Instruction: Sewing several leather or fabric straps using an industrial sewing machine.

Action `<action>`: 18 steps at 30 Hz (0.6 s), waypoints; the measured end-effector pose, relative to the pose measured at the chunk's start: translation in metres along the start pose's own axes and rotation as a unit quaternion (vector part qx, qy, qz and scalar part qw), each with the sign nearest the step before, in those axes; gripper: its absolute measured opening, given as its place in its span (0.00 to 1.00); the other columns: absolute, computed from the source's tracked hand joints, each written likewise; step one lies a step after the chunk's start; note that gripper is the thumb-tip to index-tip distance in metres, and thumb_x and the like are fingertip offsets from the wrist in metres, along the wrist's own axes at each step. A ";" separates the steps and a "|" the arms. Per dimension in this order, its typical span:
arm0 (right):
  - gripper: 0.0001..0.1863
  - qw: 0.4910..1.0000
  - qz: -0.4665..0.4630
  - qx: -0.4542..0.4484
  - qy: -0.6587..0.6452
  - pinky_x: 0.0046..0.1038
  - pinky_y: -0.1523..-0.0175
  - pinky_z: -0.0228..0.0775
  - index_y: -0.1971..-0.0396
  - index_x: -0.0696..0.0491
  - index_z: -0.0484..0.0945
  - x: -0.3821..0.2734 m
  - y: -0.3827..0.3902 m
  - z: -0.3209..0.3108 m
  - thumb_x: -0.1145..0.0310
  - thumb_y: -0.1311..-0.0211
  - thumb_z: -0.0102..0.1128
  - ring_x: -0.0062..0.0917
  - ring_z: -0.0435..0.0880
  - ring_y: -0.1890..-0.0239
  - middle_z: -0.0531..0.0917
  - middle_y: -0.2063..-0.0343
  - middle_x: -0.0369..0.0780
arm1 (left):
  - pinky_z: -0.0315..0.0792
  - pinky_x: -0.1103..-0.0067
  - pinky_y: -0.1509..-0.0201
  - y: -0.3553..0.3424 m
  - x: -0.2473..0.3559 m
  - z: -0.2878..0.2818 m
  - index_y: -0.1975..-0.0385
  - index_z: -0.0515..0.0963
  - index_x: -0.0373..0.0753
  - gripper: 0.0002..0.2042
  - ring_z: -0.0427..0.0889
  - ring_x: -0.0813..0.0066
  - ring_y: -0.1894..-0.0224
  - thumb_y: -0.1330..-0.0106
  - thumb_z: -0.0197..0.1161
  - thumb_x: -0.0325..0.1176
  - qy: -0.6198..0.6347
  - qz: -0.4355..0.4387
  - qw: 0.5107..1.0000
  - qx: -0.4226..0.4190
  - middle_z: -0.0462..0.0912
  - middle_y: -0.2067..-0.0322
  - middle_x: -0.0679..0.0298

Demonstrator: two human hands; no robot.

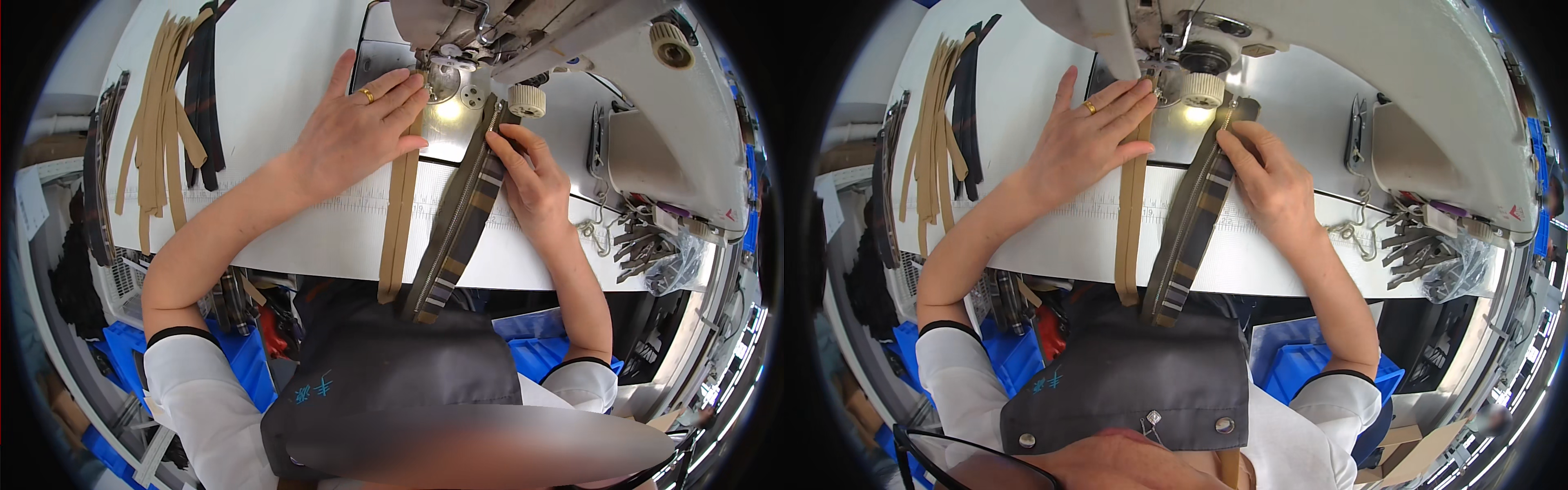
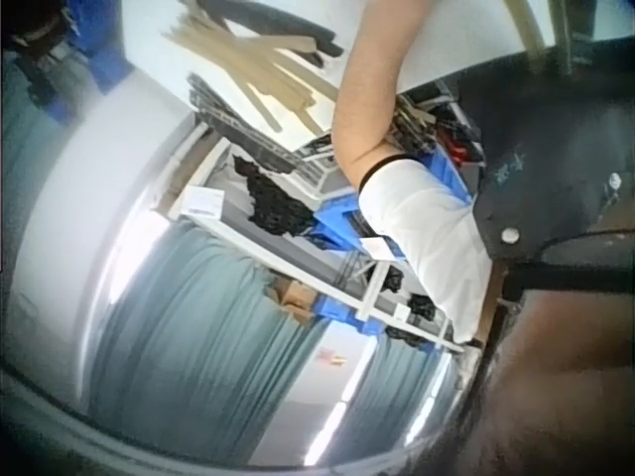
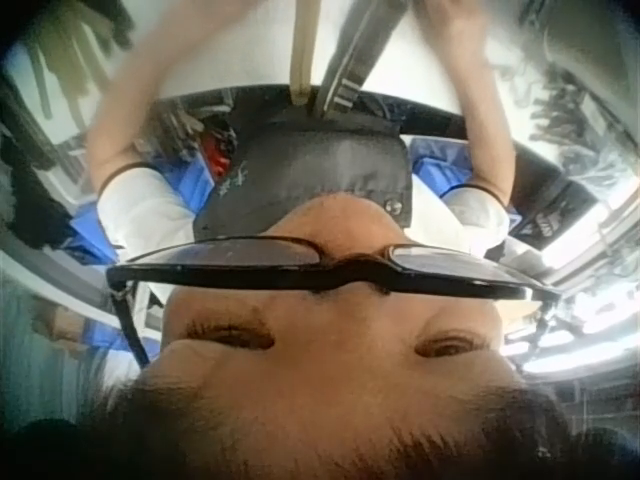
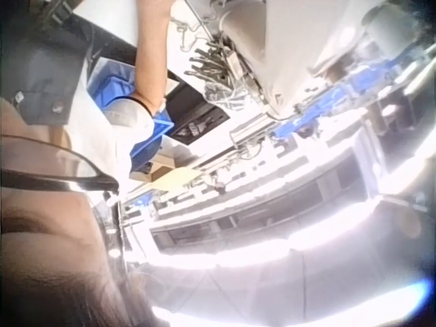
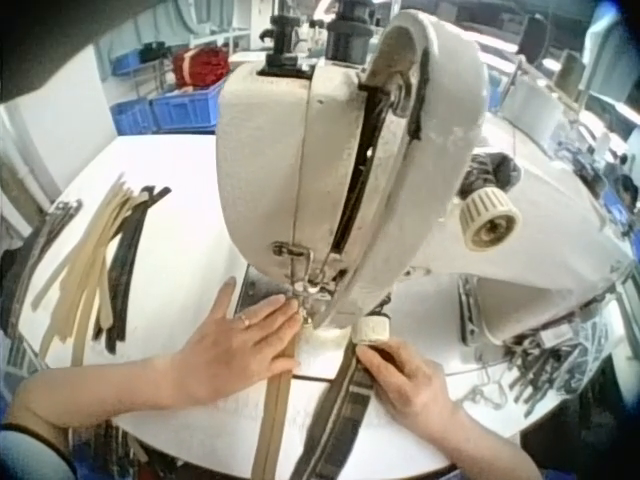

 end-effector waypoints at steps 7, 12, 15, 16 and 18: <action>0.18 0.990 0.036 0.045 -0.131 0.27 0.61 0.78 0.62 0.57 0.79 0.000 -0.005 -0.008 0.86 0.56 0.58 0.32 0.83 0.62 0.82 0.59 0.41 | 0.51 0.50 0.33 -0.003 -0.011 0.003 0.50 0.77 0.44 0.20 0.74 0.80 0.45 0.42 0.65 0.42 0.018 0.011 0.999 0.029 0.78 0.47 0.74; 0.17 0.985 -0.013 0.071 -0.158 0.26 0.65 0.76 0.64 0.57 0.78 -0.024 -0.040 -0.013 0.87 0.57 0.57 0.31 0.83 0.67 0.83 0.63 0.40 | 0.52 0.49 0.34 -0.006 -0.014 -0.002 0.54 0.79 0.44 0.16 0.76 0.78 0.48 0.41 0.65 0.40 0.065 -0.005 0.997 0.049 0.80 0.51 0.76; 0.17 0.985 -0.027 0.083 -0.150 0.26 0.69 0.75 0.64 0.56 0.79 -0.021 -0.049 -0.001 0.85 0.58 0.58 0.30 0.83 0.72 0.83 0.64 0.39 | 0.51 0.49 0.34 -0.006 -0.014 -0.005 0.55 0.80 0.43 0.15 0.76 0.78 0.49 0.40 0.65 0.39 0.071 -0.007 0.996 0.046 0.80 0.51 0.76; 0.17 0.983 -0.019 0.083 -0.161 0.26 0.69 0.75 0.64 0.56 0.79 -0.019 -0.050 0.002 0.85 0.58 0.59 0.31 0.83 0.72 0.83 0.64 0.40 | 0.49 0.49 0.34 -0.006 -0.015 -0.005 0.55 0.80 0.44 0.14 0.75 0.78 0.48 0.41 0.65 0.38 0.073 -0.009 0.997 0.038 0.80 0.51 0.76; 0.16 0.980 -0.007 0.083 -0.180 0.28 0.67 0.76 0.65 0.56 0.80 -0.016 -0.049 0.011 0.84 0.59 0.59 0.31 0.83 0.71 0.83 0.64 0.40 | 0.47 0.50 0.33 -0.005 -0.016 -0.003 0.56 0.80 0.44 0.13 0.74 0.77 0.47 0.41 0.65 0.37 0.075 -0.014 0.997 0.031 0.80 0.50 0.76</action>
Point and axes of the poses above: each hand's wrist, its own y-axis away from the middle knuckle, its own z-axis out of the palm, x = y × z, the point moved 5 cm from there along -y, towards the middle knuckle
